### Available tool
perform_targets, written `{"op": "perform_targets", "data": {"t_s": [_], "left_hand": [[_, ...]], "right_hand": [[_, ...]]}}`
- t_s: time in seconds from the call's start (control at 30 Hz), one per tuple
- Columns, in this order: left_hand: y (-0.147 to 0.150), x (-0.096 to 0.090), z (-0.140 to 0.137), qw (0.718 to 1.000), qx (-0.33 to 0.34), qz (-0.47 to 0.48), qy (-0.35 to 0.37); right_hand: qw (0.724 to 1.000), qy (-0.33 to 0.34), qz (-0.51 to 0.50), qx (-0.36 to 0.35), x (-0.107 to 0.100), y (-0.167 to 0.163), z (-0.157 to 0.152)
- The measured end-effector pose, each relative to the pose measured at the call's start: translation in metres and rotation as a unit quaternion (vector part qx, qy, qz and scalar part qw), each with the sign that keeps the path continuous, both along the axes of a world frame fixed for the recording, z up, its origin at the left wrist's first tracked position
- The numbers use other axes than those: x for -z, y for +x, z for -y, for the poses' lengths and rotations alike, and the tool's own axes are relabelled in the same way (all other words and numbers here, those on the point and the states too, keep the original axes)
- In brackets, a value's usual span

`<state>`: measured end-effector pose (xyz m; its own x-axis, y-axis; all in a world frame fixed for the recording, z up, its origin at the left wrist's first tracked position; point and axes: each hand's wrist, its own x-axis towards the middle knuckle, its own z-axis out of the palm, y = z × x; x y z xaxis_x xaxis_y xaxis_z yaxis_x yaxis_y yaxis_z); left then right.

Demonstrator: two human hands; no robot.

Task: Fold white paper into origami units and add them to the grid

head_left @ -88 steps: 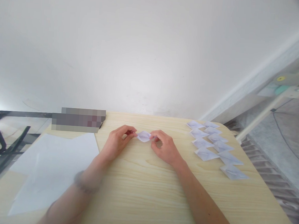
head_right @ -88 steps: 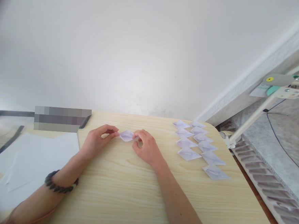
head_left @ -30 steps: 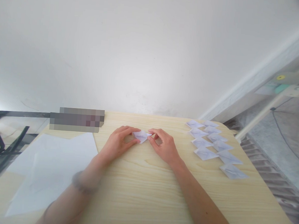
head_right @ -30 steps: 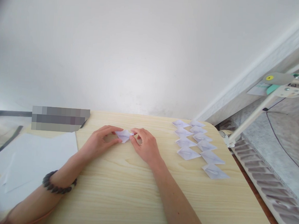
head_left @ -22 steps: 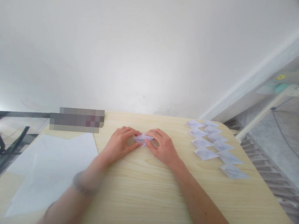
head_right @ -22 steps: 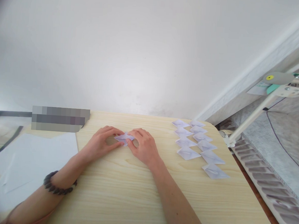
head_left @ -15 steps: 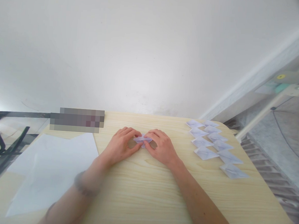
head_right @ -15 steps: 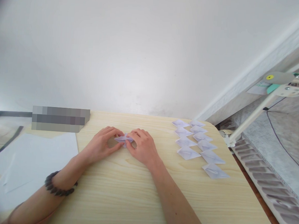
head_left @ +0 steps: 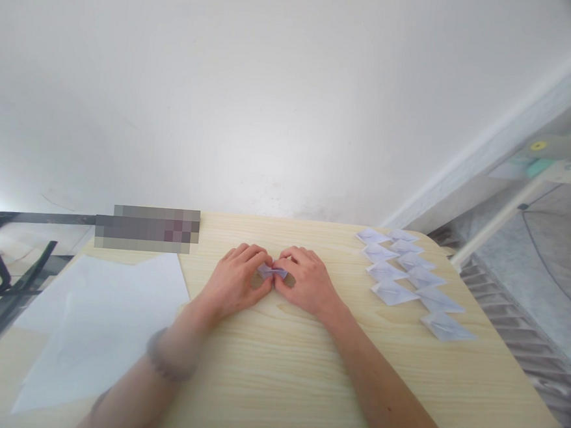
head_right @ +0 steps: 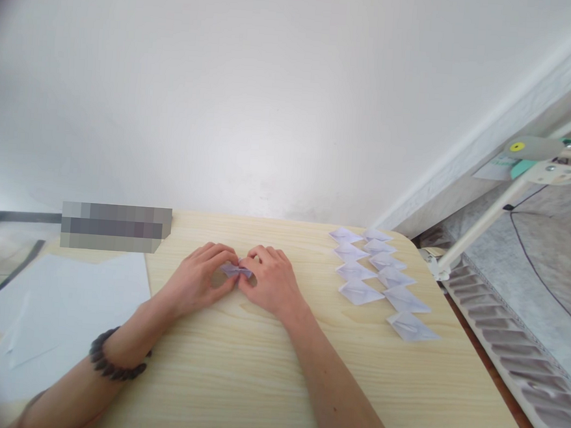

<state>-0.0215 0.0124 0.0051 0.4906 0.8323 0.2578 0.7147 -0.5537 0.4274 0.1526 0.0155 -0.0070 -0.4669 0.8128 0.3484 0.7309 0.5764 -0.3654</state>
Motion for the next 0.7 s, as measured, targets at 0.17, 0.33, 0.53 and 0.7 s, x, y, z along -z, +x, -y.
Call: {"op": "perform_targets", "data": {"t_s": [0.17,0.33,0.53,0.7], "left_hand": [[0.001,0.0001,0.0003,1.0,-0.011,-0.01,0.002],[0.0013,-0.0006,0.0004,1.0,-0.018,-0.022,0.006],[0.0027,-0.0024,0.002,0.999,-0.021,-0.035,0.019],[0.0037,-0.0015,0.0028,0.999,-0.027,-0.04,0.02]], "right_hand": [[1.0,-0.003,-0.006,0.006,0.0003,-0.0004,-0.0002],[1.0,0.002,-0.024,0.008,-0.0008,0.0,0.0008],[1.0,0.004,-0.018,0.005,-0.0019,-0.0004,0.0018],[1.0,-0.001,-0.018,0.006,-0.0016,-0.0006,0.0023]]}}
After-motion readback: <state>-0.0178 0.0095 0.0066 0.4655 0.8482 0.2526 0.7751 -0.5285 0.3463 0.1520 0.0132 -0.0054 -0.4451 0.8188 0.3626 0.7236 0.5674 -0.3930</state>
